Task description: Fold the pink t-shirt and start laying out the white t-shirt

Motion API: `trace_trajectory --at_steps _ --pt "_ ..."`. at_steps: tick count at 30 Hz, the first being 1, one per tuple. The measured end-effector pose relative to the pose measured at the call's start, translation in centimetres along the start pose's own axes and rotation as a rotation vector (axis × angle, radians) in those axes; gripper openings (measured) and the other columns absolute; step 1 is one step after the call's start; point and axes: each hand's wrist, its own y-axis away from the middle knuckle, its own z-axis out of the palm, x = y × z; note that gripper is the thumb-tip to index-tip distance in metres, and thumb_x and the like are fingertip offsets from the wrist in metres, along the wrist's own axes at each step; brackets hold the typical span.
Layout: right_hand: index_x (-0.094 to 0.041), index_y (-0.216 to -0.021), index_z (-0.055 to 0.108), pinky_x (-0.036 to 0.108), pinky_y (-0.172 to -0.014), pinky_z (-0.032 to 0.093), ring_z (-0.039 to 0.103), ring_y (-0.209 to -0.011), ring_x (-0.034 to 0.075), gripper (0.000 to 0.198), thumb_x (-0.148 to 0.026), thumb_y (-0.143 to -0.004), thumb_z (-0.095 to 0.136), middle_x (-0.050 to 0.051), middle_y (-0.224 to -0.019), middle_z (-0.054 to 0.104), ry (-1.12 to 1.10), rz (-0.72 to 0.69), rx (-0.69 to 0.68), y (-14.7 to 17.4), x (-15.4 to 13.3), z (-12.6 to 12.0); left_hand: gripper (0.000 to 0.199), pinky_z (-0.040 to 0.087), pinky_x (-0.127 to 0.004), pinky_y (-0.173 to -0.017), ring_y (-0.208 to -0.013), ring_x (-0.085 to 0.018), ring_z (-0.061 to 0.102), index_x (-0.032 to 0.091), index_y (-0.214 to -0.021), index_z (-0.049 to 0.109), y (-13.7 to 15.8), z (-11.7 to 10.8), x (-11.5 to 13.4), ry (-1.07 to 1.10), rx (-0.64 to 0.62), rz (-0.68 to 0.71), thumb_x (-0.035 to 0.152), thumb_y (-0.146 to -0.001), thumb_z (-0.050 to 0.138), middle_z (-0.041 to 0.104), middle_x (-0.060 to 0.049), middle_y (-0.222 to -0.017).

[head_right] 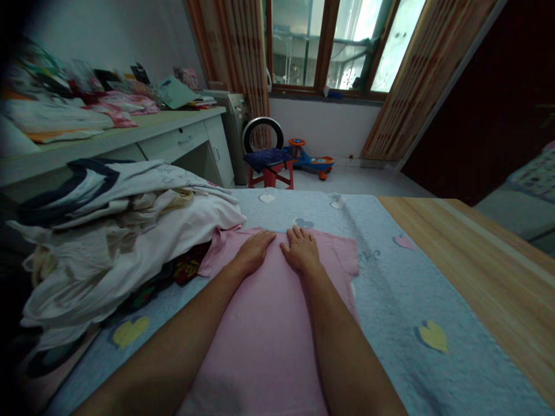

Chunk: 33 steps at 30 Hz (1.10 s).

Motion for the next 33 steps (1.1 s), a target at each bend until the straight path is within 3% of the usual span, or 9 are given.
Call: trace_trajectory --at_steps 7,18,25,33 --pt "-0.016 -0.152 0.035 0.045 -0.118 0.021 0.023 -0.148 0.029 0.064 -0.051 -0.098 0.038 0.012 -0.161 0.027 0.004 0.068 0.024 -0.1 1.5 0.1 0.052 0.026 -0.045 -0.119 -0.144 -0.029 0.033 0.018 -0.144 0.046 0.3 -0.5 0.6 -0.082 -0.043 -0.019 0.046 -0.101 0.037 0.043 -0.010 -0.153" --pt "-0.010 -0.147 0.042 0.040 -0.117 0.023 0.030 -0.144 0.029 0.060 -0.042 -0.096 0.045 0.014 -0.157 0.034 -0.026 0.129 0.112 0.1 4.1 0.1 0.060 0.021 -0.054 -0.118 -0.147 -0.038 0.022 0.025 -0.146 0.043 0.5 -0.7 0.9 -0.123 -0.049 -0.225 0.058 -0.096 0.038 0.033 -0.005 -0.160" --pt "-0.016 -0.129 0.059 0.037 -0.110 0.032 0.047 -0.128 0.026 0.041 -0.033 -0.094 0.048 0.013 -0.139 0.055 -0.036 0.125 0.191 0.8 3.8 -0.3 0.061 0.018 -0.055 -0.118 -0.148 -0.039 0.019 0.028 -0.147 0.041 0.5 -0.9 1.0 -0.123 -0.057 -0.299 0.060 -0.095 0.038 0.028 -0.005 -0.162" --pt "-0.011 -0.147 0.041 0.041 -0.116 0.022 0.032 -0.143 0.029 0.059 -0.043 -0.097 0.041 0.014 -0.156 0.037 -0.006 0.155 0.085 0.7 4.9 0.0 0.064 0.019 -0.057 -0.117 -0.148 -0.040 0.018 0.028 -0.148 0.041 0.5 -0.7 0.8 -0.155 -0.050 -0.351 0.063 -0.094 0.037 0.029 -0.007 -0.162"
